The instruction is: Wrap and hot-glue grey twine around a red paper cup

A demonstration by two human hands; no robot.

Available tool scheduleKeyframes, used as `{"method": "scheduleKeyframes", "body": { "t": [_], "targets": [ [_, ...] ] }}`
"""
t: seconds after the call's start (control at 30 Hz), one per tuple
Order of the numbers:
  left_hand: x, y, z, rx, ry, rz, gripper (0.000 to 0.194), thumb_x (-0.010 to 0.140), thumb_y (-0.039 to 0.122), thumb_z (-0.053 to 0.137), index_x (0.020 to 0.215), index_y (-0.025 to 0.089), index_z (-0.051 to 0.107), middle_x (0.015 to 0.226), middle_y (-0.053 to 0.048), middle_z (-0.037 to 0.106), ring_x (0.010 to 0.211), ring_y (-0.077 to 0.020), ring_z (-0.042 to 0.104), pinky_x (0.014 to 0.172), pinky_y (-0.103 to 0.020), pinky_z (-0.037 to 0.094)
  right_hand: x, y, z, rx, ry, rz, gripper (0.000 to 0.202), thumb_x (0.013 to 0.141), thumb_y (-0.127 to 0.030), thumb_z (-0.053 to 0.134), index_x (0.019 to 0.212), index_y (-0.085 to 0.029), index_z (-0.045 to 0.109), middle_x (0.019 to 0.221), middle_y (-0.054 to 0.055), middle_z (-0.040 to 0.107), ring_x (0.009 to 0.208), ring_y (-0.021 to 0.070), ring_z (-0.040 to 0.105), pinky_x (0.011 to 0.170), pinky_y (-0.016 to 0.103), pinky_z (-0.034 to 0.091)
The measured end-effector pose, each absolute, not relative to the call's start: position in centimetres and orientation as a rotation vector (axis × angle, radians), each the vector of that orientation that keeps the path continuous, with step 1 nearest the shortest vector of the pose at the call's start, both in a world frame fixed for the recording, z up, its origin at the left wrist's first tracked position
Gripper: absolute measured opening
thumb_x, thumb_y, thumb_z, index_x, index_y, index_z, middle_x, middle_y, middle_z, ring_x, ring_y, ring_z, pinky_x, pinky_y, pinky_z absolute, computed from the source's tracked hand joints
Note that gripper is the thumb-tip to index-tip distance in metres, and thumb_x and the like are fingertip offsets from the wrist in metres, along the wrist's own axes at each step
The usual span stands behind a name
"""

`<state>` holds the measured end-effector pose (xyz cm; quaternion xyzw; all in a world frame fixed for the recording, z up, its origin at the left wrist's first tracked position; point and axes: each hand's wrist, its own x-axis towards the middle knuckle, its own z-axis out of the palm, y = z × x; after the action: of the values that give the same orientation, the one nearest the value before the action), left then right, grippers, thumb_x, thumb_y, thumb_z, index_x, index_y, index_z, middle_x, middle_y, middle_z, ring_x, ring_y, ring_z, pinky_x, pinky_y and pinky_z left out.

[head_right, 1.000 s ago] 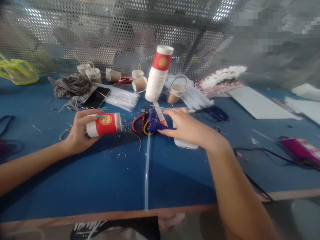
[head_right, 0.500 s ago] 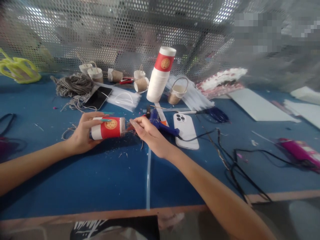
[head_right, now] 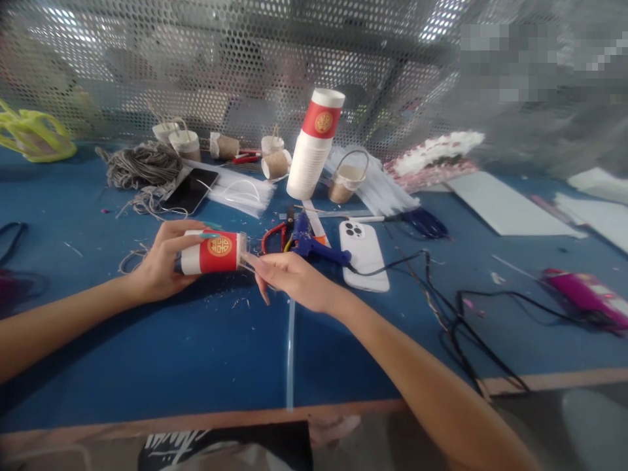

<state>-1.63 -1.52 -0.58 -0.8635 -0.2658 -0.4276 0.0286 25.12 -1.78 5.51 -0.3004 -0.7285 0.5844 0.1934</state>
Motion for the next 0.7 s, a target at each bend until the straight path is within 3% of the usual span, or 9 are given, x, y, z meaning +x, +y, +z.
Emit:
{"method": "scheduleKeyframes", "body": {
  "t": [0.23,0.33,0.5,0.7],
  "targets": [
    [-1.1,-1.6,-0.1,-2.67,-0.848,-1.289,0.067,0.075,0.003,0.063,0.132,0.021,0.036,0.122,-0.014,0.045,0.115,-0.0249,0.051,0.09,-0.046,0.055,24.7,-0.8,7.3,-0.925,-2.249,1.026,0.046,0.093,-0.043,0.049,0.055,-0.017,0.049,0.065,0.0,0.049,0.067,0.0113,0.048,0.069,0.03,0.037],
    [-1.2,-1.5,0.0,-2.664,-0.929,-1.354,0.061,0.076,0.009,0.065,0.13,0.023,0.039,0.121,-0.013,0.044,0.116,-0.025,0.049,0.089,-0.045,0.056,24.0,-0.2,8.2,-1.048,-2.219,1.02,0.042,0.09,-0.044,0.053,0.058,-0.018,0.049,0.062,-0.001,0.053,0.058,0.0101,0.049,0.061,0.029,0.038],
    [-1.4,-1.2,0.0,-2.795,-1.079,-1.649,0.061,0.075,0.014,0.068,0.127,0.028,0.041,0.125,-0.01,0.038,0.114,-0.0211,0.049,0.069,-0.026,0.059,22.6,1.2,11.6,-1.192,-2.313,0.979,0.042,0.086,-0.043,0.06,0.056,-0.019,0.046,0.049,-0.003,0.055,0.046,0.0077,0.046,0.052,0.027,0.034],
    [-1.6,-0.7,-0.4,-2.85,-1.161,-1.911,0.063,0.071,0.018,0.073,0.125,0.03,0.043,0.124,-0.007,0.036,0.114,-0.0204,0.05,0.074,-0.026,0.06,21.3,2.1,14.1,-1.1,-2.464,0.831,0.038,0.087,-0.037,0.062,0.057,-0.017,0.05,0.053,-0.003,0.056,0.049,0.0066,0.045,0.054,0.027,0.034]
  ]
}}
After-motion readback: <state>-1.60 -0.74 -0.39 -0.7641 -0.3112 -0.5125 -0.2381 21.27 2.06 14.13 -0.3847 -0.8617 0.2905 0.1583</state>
